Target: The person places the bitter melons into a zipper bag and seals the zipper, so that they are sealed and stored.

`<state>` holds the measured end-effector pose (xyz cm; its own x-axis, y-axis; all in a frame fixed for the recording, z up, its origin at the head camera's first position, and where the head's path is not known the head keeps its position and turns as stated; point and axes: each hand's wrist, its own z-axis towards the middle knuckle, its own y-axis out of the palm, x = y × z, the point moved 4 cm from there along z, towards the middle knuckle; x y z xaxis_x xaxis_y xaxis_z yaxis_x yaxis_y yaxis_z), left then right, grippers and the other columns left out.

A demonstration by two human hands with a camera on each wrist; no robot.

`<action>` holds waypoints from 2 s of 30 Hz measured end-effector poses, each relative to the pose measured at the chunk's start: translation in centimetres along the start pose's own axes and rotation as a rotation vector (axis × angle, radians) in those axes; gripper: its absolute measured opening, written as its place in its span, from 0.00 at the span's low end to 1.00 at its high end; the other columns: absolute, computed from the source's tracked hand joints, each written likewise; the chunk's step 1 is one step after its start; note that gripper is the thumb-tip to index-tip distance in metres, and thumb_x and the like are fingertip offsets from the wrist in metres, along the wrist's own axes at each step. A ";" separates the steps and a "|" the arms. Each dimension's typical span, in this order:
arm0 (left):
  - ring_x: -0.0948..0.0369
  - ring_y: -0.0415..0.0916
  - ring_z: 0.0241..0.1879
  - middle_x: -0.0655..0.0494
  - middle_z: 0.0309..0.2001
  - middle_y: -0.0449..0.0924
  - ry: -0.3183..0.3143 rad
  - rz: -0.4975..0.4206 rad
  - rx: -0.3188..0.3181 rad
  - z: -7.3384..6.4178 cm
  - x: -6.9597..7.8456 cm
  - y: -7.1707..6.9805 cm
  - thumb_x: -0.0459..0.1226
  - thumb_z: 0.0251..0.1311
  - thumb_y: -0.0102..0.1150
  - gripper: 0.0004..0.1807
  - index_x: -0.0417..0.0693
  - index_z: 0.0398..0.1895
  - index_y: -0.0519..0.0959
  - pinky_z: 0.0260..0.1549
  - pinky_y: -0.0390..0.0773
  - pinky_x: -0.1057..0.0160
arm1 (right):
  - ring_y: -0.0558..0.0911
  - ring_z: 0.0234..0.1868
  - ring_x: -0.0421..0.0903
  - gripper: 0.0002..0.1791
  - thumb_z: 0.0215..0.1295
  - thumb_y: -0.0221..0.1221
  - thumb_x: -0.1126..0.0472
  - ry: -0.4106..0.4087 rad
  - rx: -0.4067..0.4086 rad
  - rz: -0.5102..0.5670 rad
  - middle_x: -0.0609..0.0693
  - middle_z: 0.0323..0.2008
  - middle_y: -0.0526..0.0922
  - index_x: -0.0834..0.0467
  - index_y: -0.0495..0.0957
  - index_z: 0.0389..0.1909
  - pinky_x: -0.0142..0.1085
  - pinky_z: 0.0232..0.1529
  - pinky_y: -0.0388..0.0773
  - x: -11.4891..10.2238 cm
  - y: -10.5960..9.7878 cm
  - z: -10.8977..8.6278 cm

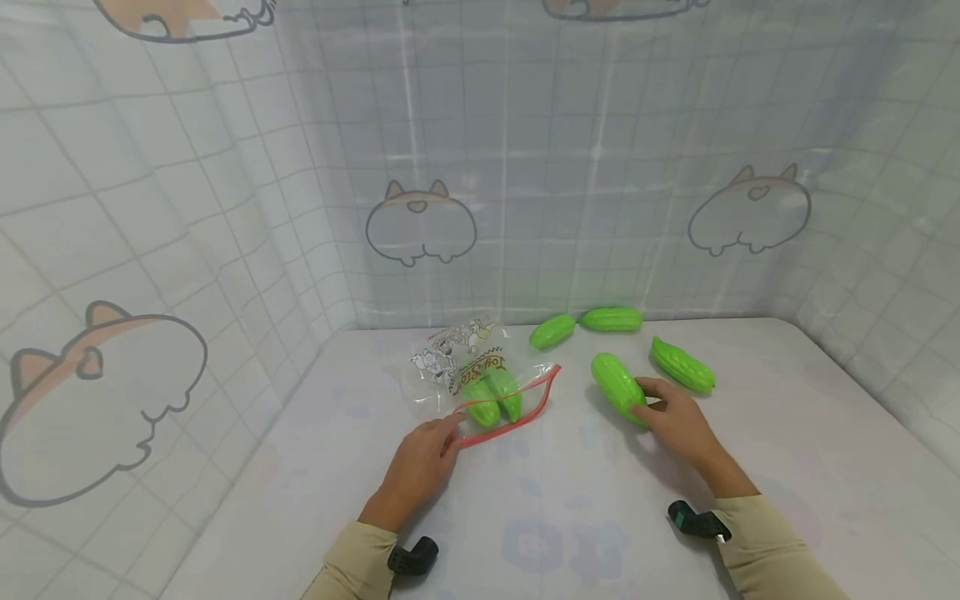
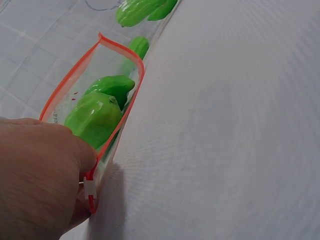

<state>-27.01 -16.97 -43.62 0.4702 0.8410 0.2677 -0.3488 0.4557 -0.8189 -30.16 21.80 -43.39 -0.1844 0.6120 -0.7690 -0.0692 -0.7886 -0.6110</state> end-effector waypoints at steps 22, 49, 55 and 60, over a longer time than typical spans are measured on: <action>0.63 0.68 0.29 0.65 0.27 0.70 -0.019 -0.002 -0.034 0.0 0.0 -0.1 0.32 0.61 0.65 0.20 0.49 0.57 0.81 0.30 0.74 0.62 | 0.82 0.47 0.51 0.31 0.66 0.65 0.53 -0.083 -0.114 0.073 0.61 0.59 0.78 0.61 0.72 0.67 0.45 0.45 0.78 -2.2 1.5 -0.4; 0.62 0.68 0.30 0.64 0.28 0.72 -0.054 -0.007 -0.043 -0.1 0.0 0.0 0.33 0.62 0.65 0.19 0.50 0.57 0.81 0.31 0.75 0.61 | 0.82 0.43 0.45 0.27 0.64 0.66 0.58 -0.145 -0.191 0.111 0.54 0.56 0.81 0.58 0.75 0.64 0.43 0.45 0.78 -3.2 2.9 -0.9; 0.62 0.69 0.30 0.64 0.28 0.72 -0.055 -0.009 -0.044 -0.1 0.0 0.0 0.33 0.62 0.64 0.19 0.50 0.57 0.81 0.32 0.76 0.61 | 0.81 0.44 0.47 0.27 0.64 0.65 0.59 -0.150 -0.206 0.113 0.55 0.56 0.81 0.60 0.75 0.63 0.42 0.46 0.77 -3.2 2.6 -1.1; 0.62 0.69 0.30 0.63 0.28 0.72 -0.036 -0.007 -0.022 -0.1 0.0 0.1 0.32 0.61 0.65 0.19 0.48 0.56 0.81 0.32 0.76 0.60 | 0.81 0.45 0.48 0.27 0.63 0.65 0.60 -0.160 -0.250 0.139 0.55 0.56 0.80 0.61 0.75 0.63 0.40 0.45 0.78 -3.3 2.8 -1.2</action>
<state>-26.91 -16.97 -43.75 0.4430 0.8480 0.2910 -0.3274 0.4552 -0.8280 -28.61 17.60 -42.74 -0.3280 0.4669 -0.8213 0.2067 -0.8128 -0.5446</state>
